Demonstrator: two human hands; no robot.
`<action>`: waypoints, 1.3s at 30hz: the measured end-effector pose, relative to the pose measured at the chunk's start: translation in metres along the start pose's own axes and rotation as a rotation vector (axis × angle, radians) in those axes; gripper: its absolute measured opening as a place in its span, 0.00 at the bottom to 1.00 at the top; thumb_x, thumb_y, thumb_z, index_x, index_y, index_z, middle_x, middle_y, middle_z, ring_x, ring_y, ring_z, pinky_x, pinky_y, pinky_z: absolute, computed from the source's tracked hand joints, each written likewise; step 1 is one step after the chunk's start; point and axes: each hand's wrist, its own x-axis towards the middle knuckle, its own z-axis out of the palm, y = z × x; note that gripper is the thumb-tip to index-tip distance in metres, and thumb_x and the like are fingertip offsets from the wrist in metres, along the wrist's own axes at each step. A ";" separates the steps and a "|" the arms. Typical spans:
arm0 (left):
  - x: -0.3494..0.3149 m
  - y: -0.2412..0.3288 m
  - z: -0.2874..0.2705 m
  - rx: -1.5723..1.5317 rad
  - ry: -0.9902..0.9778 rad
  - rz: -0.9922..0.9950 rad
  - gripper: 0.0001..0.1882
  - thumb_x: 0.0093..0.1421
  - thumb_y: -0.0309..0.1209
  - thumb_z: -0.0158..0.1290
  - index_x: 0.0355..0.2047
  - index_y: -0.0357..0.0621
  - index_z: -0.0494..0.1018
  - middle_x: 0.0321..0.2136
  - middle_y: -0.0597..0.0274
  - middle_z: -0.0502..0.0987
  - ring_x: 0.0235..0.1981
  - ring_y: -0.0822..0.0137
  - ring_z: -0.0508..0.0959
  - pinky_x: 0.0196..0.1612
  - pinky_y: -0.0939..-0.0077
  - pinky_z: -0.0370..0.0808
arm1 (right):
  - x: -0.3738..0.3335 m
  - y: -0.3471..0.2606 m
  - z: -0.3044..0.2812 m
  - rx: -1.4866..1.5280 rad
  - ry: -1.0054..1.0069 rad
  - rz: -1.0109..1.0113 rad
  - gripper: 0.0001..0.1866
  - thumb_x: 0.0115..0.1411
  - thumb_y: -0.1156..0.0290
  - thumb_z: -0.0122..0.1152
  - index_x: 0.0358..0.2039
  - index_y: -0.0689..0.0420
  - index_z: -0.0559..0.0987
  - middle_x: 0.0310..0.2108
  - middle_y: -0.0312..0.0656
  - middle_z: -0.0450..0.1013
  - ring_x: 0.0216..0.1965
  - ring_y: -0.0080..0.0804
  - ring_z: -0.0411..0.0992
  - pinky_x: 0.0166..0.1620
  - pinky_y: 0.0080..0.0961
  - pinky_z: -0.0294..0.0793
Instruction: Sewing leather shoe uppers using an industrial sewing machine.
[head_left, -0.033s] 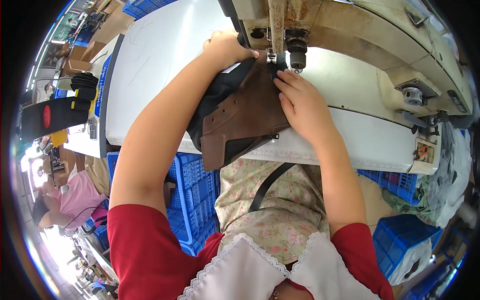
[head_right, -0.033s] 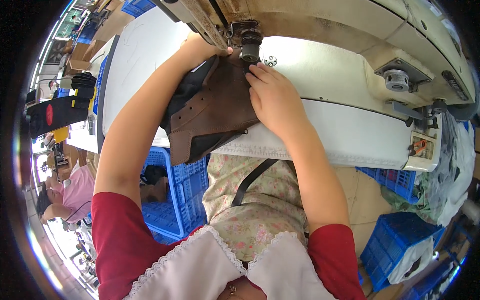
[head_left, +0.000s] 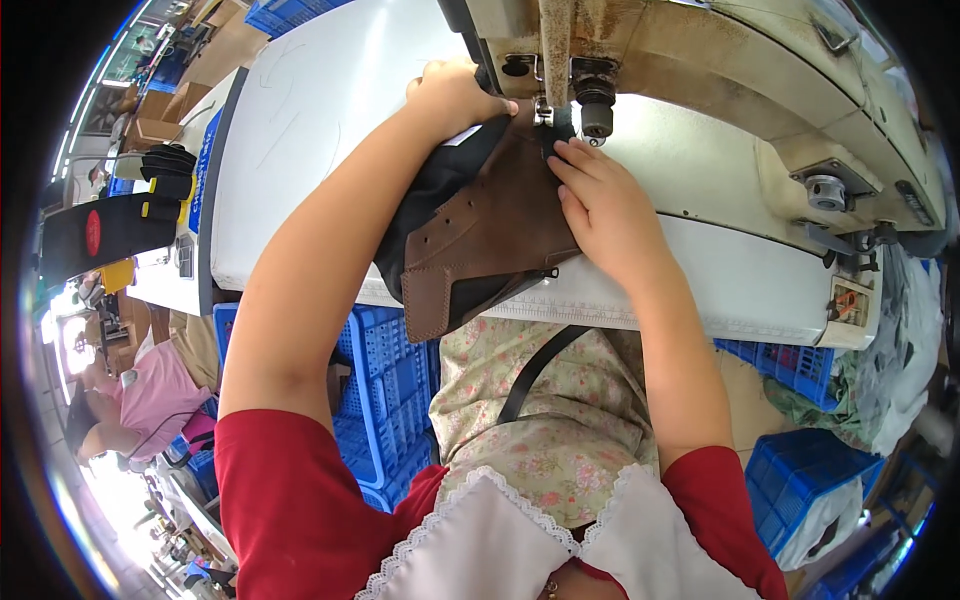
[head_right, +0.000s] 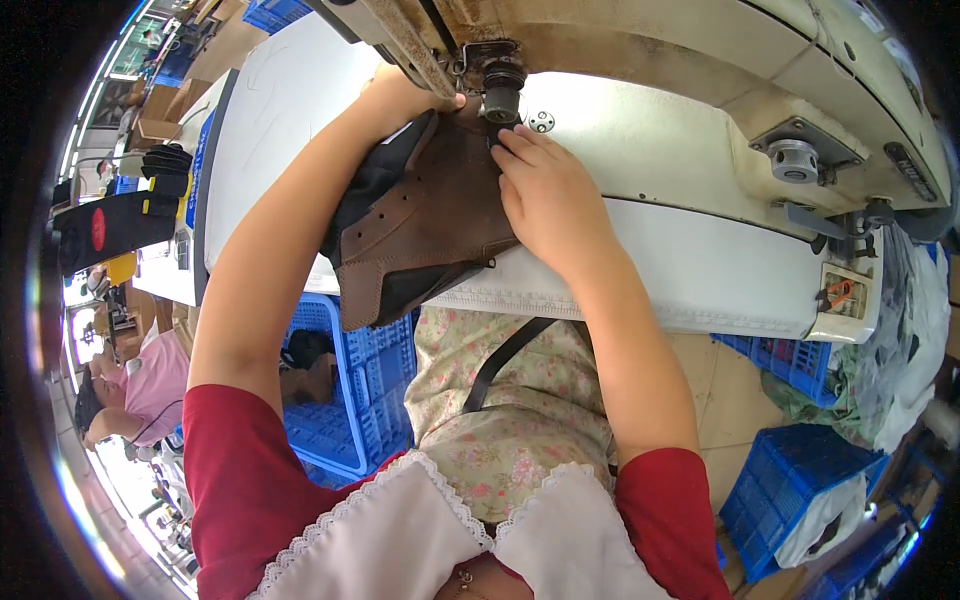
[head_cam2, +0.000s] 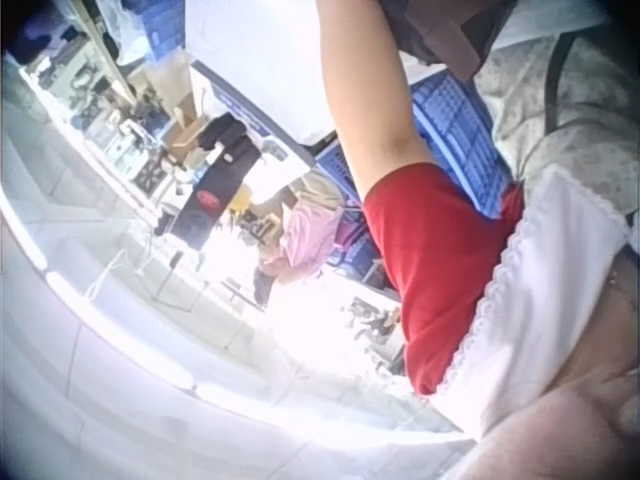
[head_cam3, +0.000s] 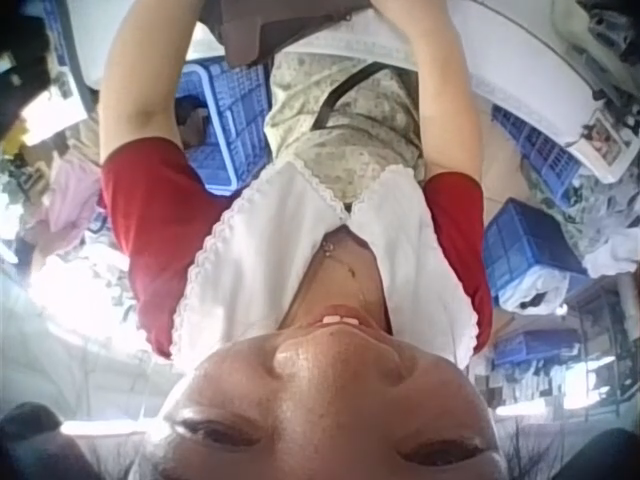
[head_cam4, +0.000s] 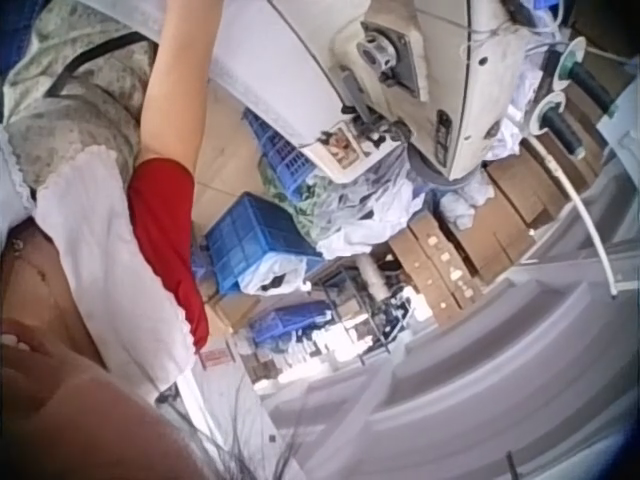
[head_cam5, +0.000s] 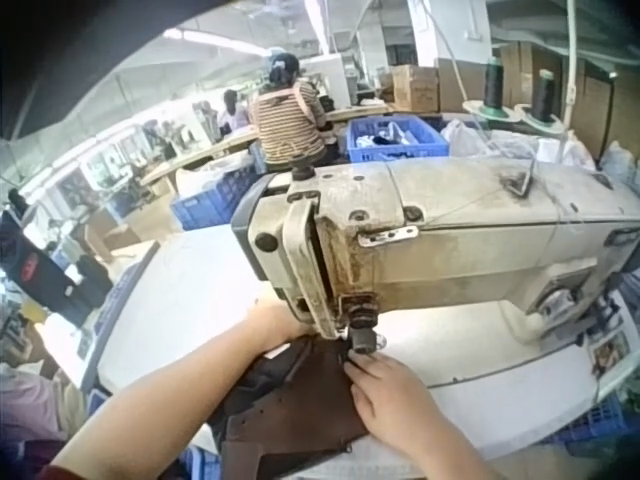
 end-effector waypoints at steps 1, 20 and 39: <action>0.000 0.001 0.000 -0.002 -0.001 0.000 0.29 0.47 0.58 0.62 0.47 0.61 0.79 0.49 0.59 0.76 0.58 0.52 0.68 0.58 0.54 0.64 | 0.000 0.000 0.000 -0.003 0.002 -0.009 0.14 0.56 0.74 0.57 0.42 0.62 0.81 0.51 0.46 0.74 0.56 0.42 0.70 0.59 0.37 0.68; 0.002 0.003 -0.001 0.012 0.016 -0.019 0.26 0.48 0.57 0.61 0.42 0.59 0.81 0.45 0.63 0.79 0.56 0.54 0.70 0.57 0.52 0.65 | 0.003 0.003 0.001 0.042 0.022 0.037 0.14 0.57 0.74 0.56 0.42 0.63 0.81 0.50 0.46 0.75 0.56 0.42 0.70 0.59 0.36 0.69; 0.004 0.004 0.010 0.051 0.054 -0.031 0.30 0.48 0.57 0.62 0.41 0.45 0.79 0.44 0.57 0.77 0.56 0.55 0.68 0.57 0.54 0.63 | 0.002 0.002 -0.002 0.064 -0.014 0.040 0.14 0.57 0.75 0.56 0.43 0.62 0.80 0.51 0.47 0.74 0.57 0.45 0.69 0.59 0.38 0.68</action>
